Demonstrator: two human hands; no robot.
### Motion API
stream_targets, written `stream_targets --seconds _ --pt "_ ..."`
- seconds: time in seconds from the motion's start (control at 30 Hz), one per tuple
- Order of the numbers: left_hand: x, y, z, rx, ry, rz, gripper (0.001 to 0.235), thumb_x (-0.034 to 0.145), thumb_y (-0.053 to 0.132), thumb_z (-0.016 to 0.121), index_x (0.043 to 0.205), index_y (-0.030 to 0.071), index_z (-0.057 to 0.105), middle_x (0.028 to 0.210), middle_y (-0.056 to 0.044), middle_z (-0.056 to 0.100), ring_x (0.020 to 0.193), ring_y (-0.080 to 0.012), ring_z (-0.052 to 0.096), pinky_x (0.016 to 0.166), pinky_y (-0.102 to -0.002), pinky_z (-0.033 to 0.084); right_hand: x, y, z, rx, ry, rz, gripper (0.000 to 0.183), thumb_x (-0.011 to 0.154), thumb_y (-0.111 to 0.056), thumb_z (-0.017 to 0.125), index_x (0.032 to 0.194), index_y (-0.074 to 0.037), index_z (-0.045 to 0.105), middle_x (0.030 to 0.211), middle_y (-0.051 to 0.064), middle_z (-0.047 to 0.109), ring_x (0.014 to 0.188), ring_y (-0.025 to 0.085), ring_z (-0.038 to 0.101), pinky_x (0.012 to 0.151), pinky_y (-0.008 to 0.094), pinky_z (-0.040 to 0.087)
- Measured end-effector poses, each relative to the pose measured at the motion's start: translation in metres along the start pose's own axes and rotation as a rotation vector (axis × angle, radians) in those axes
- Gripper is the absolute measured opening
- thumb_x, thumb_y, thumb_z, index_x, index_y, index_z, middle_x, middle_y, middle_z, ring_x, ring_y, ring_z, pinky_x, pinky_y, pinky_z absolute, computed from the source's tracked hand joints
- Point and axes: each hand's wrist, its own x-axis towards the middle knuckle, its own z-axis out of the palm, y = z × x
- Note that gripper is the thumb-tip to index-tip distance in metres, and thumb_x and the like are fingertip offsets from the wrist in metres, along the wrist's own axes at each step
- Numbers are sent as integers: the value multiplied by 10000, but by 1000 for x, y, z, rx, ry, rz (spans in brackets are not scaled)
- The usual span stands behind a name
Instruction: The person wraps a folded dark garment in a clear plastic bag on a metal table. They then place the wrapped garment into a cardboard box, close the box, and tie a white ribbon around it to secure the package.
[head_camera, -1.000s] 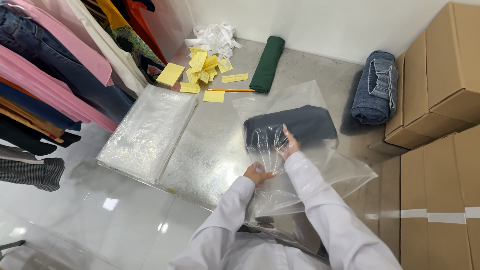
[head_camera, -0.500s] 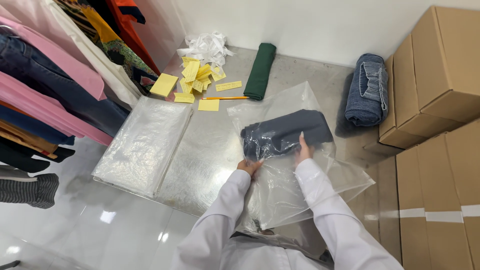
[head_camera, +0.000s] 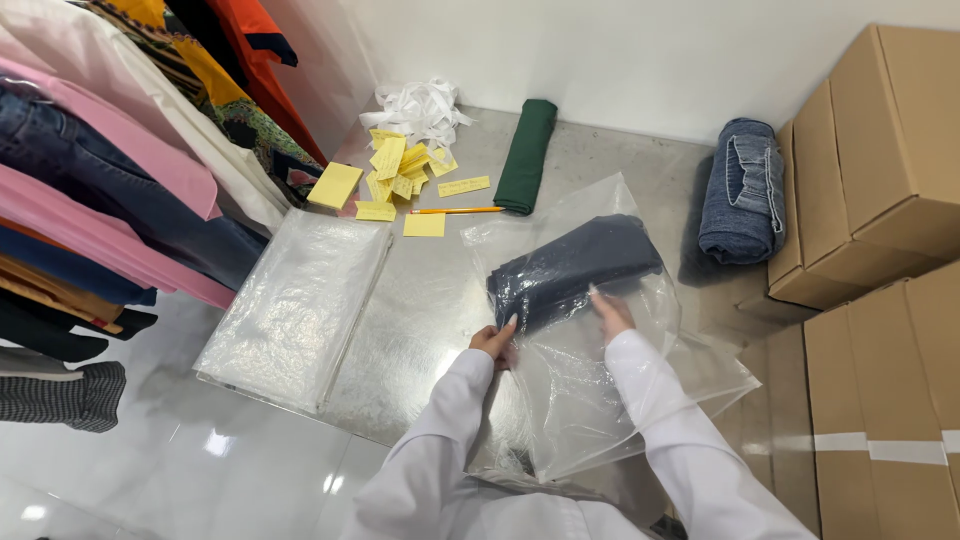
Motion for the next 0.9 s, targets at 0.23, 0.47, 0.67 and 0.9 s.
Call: stream_targets --seconds 0.23,0.47,0.67,0.9 --pt "35 -23 2 -10 -96 14 427 782 294 919 932 40 610 688 -97 687 536 -188 692 535 -334 650 53 17 22 302 -224 85 717 957 -309 751 1484 -33 352 1373 259 523 1282 417 542 1072 510 489" --pt "35 -28 2 18 -95 77 389 767 209 924 854 44 582 565 -128 610 398 -230 609 390 -351 599 41 6 52 444 -116 -37 928 925 -297 800 1558 -126 144 1322 260 492 1217 419 585 1043 536 524" --pt "21 -24 2 6 -104 101 425 779 224 922 850 42 545 528 -126 561 357 -206 569 357 -327 584 78 6 75 483 69 -148 768 834 -210 890 1358 -168 330 1226 222 545 1079 362 658 917 487 611" --pt "38 -45 0 -82 -59 84 292 896 255 802 891 54 591 612 -169 614 434 -284 655 391 -402 642 124 33 72 276 114 -155 665 843 -406 886 1312 -185 471 1295 160 541 1256 342 562 1075 480 470"
